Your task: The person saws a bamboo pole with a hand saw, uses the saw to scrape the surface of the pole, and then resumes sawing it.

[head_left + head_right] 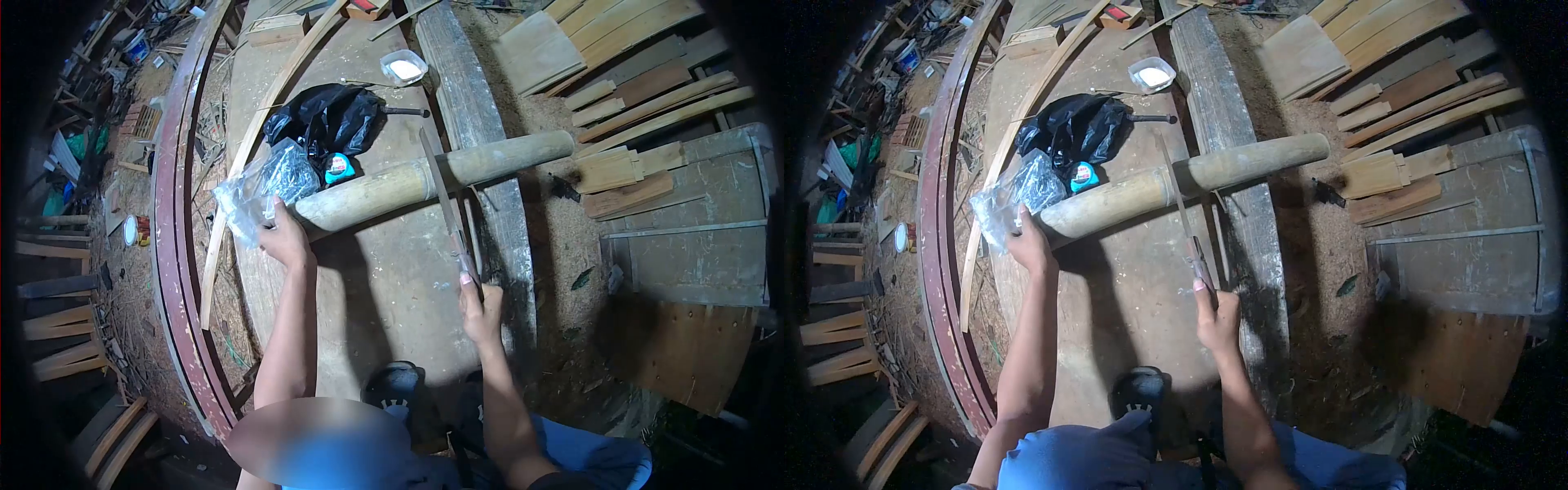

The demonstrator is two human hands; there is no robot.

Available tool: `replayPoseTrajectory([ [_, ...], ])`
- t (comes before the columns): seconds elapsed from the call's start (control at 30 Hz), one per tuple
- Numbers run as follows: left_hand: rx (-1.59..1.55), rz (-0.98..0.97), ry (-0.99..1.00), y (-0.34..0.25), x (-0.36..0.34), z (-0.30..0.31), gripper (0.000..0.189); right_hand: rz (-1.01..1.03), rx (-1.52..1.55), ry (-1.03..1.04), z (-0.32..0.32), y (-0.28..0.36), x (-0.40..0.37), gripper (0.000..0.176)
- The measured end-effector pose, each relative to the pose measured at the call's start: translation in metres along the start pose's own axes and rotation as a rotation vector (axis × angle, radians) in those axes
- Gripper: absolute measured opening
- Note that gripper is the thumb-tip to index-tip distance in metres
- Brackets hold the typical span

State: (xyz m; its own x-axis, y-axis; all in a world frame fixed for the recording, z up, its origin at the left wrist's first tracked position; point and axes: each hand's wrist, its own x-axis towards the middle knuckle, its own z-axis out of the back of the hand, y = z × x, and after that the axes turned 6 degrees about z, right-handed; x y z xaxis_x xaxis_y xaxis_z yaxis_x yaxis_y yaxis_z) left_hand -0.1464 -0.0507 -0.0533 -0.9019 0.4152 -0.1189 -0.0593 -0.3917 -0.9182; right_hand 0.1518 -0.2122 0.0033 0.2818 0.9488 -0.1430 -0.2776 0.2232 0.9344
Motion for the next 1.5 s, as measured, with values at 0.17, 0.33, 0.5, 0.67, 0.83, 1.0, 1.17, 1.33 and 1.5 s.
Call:
replayPoseTrajectory([
  [0.17,-0.061,-0.078,-0.011,0.012,0.008,-0.007,0.055,-0.010,0.128,0.003,0.003,0.003,-0.005,0.060],
  [0.33,-0.130,-0.158,-0.024,0.001,0.012,-0.012,0.050,-0.008,0.082,0.015,0.006,0.000,-0.008,0.058],
  [0.5,-0.074,-0.514,-0.172,0.001,0.015,-0.013,0.033,0.002,0.132,-0.006,-0.001,-0.001,-0.009,0.060],
  [0.67,-0.051,-0.615,0.265,-0.068,-0.028,-0.020,0.017,0.005,0.114,-0.009,0.000,-0.005,-0.013,0.061],
  [0.83,0.488,-0.654,0.556,-0.083,-0.078,-0.085,0.027,-0.009,0.092,-0.003,0.003,0.000,-0.011,0.060],
  [1.0,0.830,-0.774,0.655,-0.077,-0.083,-0.095,0.042,-0.052,0.147,-0.008,0.005,-0.001,-0.015,0.057],
  [1.17,0.916,-0.748,0.759,-0.082,-0.083,-0.090,0.060,-0.022,0.179,-0.006,-0.003,-0.002,-0.009,0.056],
  [1.33,0.884,-0.800,0.757,-0.082,-0.079,-0.097,0.059,-0.008,0.263,-0.028,-0.009,-0.003,0.003,0.056],
  [1.5,0.879,-0.836,0.798,-0.090,-0.085,-0.087,0.056,-0.021,0.284,-0.050,-0.013,0.000,-0.019,0.056],
])
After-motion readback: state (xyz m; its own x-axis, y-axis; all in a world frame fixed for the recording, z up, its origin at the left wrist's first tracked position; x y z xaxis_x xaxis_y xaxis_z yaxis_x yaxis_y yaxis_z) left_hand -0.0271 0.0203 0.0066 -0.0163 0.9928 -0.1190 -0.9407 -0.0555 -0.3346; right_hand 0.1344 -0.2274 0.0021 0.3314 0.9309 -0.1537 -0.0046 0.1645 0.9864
